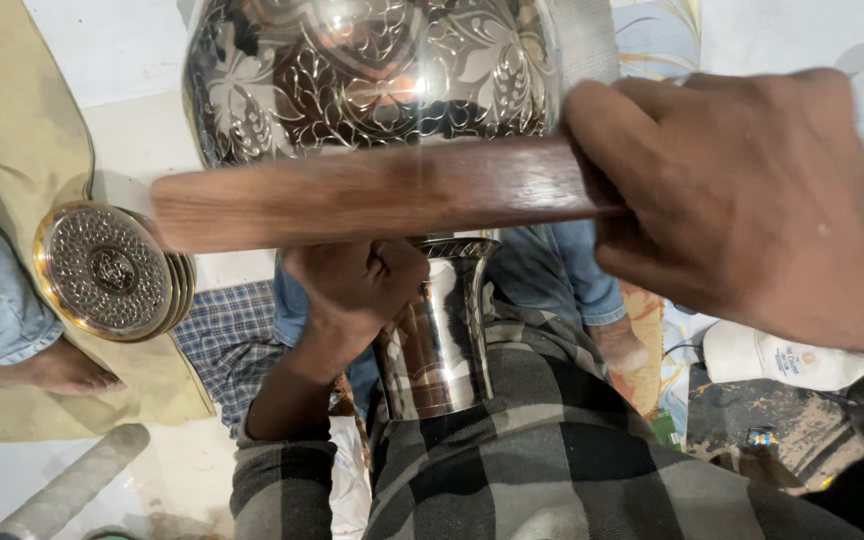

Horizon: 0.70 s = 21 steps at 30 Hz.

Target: The person holds a large, ornate metal vessel on their lap and uses a wooden mallet to repeatedly strike a small tool placed against the vessel's surface. They adjust the tool and vessel position occasionally while continuing the repetitive striking action.

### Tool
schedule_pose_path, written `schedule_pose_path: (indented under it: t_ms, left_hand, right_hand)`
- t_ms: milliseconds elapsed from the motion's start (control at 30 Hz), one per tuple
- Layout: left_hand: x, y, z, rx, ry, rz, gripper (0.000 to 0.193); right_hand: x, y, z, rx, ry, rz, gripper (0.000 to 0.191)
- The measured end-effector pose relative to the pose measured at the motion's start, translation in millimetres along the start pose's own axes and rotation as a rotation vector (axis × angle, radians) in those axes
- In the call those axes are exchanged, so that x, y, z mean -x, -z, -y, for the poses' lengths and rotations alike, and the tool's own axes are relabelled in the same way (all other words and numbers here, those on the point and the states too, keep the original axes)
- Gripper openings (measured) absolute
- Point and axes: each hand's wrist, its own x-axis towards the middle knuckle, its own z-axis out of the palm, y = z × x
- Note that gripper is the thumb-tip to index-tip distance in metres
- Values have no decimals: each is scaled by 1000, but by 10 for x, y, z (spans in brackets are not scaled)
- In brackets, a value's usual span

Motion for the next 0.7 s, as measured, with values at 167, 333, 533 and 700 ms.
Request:
schedule_pose_path:
  t_ms: [167,333,533,700]
  left_hand:
    - [-67,68,-167,57,101,56,4]
    - [-281,-51,-124,176,69,-170,20]
    - [-399,91,-134,819,185,-220,33]
    - [-400,-9,-127,438,136,-98,31]
  right_hand:
    - [286,-114,-203,-500,-106,-47,40]
    - [441,-349,-287,-301,-187,90,38]
    - [235,-1823,-96,-1248,-803,-649,27]
    - [552,-2797,156,-1764,-1074,-451,16]
